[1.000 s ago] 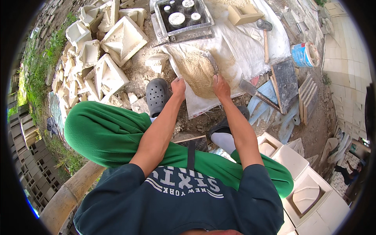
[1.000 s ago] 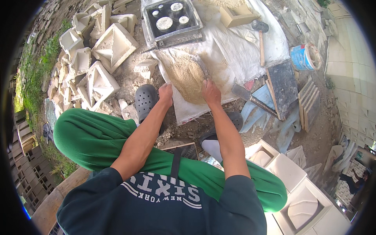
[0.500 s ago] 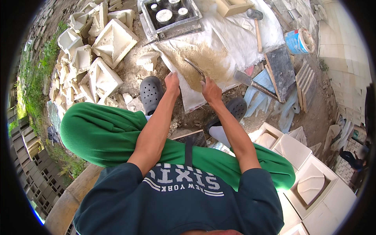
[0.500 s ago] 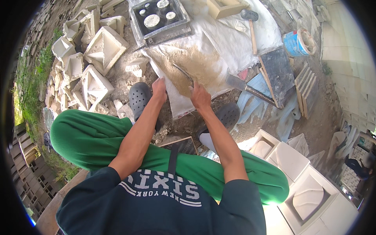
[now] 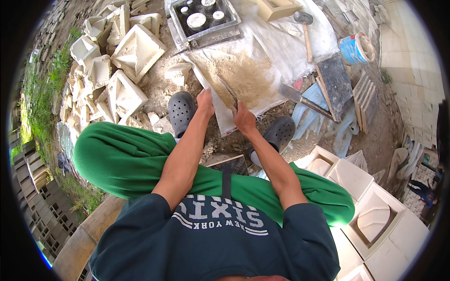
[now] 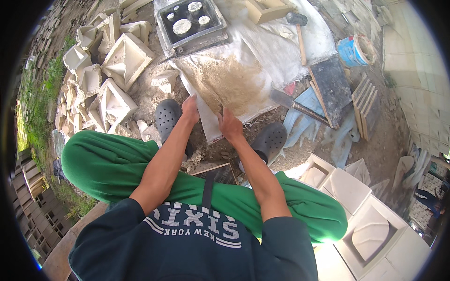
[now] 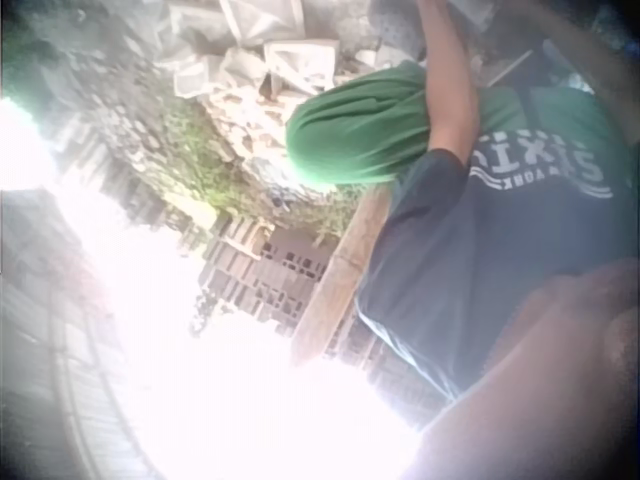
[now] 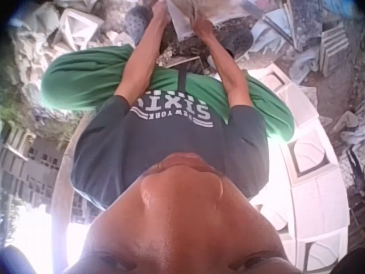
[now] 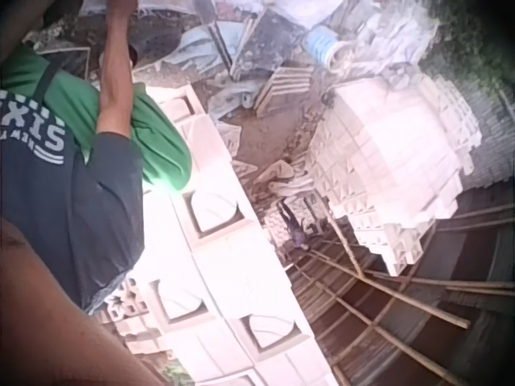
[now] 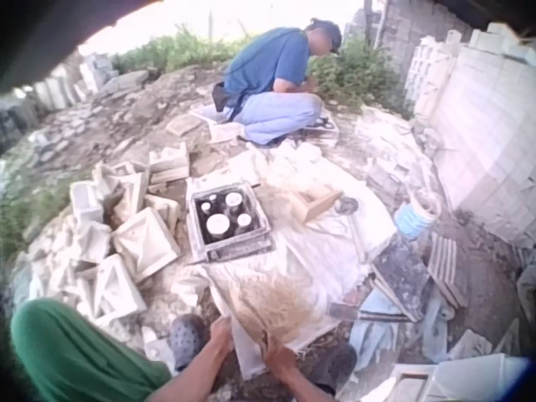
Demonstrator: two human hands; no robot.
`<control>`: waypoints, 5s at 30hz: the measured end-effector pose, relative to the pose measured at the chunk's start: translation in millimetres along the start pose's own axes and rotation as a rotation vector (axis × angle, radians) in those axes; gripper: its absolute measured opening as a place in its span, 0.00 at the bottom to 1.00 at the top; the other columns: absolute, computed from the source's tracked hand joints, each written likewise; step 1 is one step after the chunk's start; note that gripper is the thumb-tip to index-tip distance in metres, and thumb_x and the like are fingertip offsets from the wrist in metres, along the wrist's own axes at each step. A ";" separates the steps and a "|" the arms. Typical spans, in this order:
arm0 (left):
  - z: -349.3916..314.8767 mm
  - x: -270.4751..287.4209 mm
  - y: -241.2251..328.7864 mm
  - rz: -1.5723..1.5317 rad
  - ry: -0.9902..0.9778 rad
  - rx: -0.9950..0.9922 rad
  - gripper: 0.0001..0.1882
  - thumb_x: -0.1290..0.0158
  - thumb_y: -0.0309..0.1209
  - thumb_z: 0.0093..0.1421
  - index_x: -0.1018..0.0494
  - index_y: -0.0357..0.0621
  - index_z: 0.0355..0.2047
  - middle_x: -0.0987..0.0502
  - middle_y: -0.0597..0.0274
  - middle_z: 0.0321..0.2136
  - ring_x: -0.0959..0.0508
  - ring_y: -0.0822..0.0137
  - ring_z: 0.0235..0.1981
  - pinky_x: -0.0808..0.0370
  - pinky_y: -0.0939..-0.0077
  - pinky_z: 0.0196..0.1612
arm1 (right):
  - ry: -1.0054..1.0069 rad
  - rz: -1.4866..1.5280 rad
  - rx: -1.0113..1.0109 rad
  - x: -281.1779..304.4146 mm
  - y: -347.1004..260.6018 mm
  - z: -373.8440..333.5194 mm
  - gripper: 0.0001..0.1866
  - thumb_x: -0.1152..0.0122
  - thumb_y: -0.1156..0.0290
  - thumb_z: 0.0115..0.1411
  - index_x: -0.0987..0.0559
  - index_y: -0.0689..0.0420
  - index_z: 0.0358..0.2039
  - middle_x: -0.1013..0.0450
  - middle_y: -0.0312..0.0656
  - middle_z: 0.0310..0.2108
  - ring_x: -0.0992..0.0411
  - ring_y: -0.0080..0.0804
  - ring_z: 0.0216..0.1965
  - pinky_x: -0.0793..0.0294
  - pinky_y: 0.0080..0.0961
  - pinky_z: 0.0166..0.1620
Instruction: The person uses a trowel to mix and flatten a pile of sand on a white sheet on the ground while sitting near a mold.
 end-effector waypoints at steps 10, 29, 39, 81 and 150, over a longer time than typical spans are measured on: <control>13.8 23.0 -33.0 0.264 0.052 0.040 0.17 0.57 0.35 0.66 0.32 0.34 0.48 0.26 0.53 0.38 0.23 0.57 0.37 0.25 0.58 0.40 | -0.133 -0.095 0.006 -9.0 -1.5 -6.8 0.18 0.50 0.55 0.64 0.33 0.59 0.40 0.26 0.56 0.33 0.25 0.58 0.29 0.26 0.51 0.30; -6.7 23.4 -35.8 0.612 0.333 -0.059 0.24 0.51 0.41 0.63 0.25 0.25 0.40 0.22 0.46 0.38 0.21 0.57 0.36 0.27 0.61 0.38 | -0.128 0.011 -0.025 -17.1 6.7 -39.8 0.17 0.52 0.57 0.65 0.34 0.60 0.41 0.28 0.57 0.35 0.27 0.61 0.32 0.28 0.52 0.32; -2.9 18.7 -36.8 0.691 0.301 -0.108 0.21 0.51 0.41 0.60 0.22 0.31 0.37 0.21 0.41 0.37 0.21 0.46 0.41 0.28 0.59 0.44 | -0.052 -0.056 -0.114 -13.6 5.8 -9.1 0.19 0.50 0.57 0.64 0.33 0.61 0.42 0.26 0.57 0.31 0.27 0.61 0.30 0.28 0.52 0.32; 6.5 17.0 -28.3 0.580 0.238 -0.253 0.14 0.50 0.26 0.57 0.24 0.30 0.41 0.20 0.52 0.35 0.21 0.63 0.35 0.27 0.67 0.39 | 0.458 0.263 -0.626 -4.3 14.1 -3.2 0.21 0.59 0.56 0.67 0.34 0.65 0.43 0.29 0.66 0.39 0.31 0.67 0.42 0.33 0.53 0.43; 34.2 21.7 13.9 0.230 0.109 -0.201 0.19 0.48 0.27 0.62 0.31 0.30 0.51 0.23 0.58 0.42 0.26 0.71 0.40 0.30 0.77 0.44 | -0.194 -0.321 0.752 32.4 34.3 237.7 0.17 0.50 0.52 0.61 0.21 0.50 0.29 0.24 0.40 0.25 0.24 0.43 0.23 0.25 0.40 0.27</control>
Point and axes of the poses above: each hand's wrist, its own z-axis towards the middle knuckle, its own x-axis out of the back of the hand, y = z × x, the point moved 1 cm from there along z, towards the middle knuckle
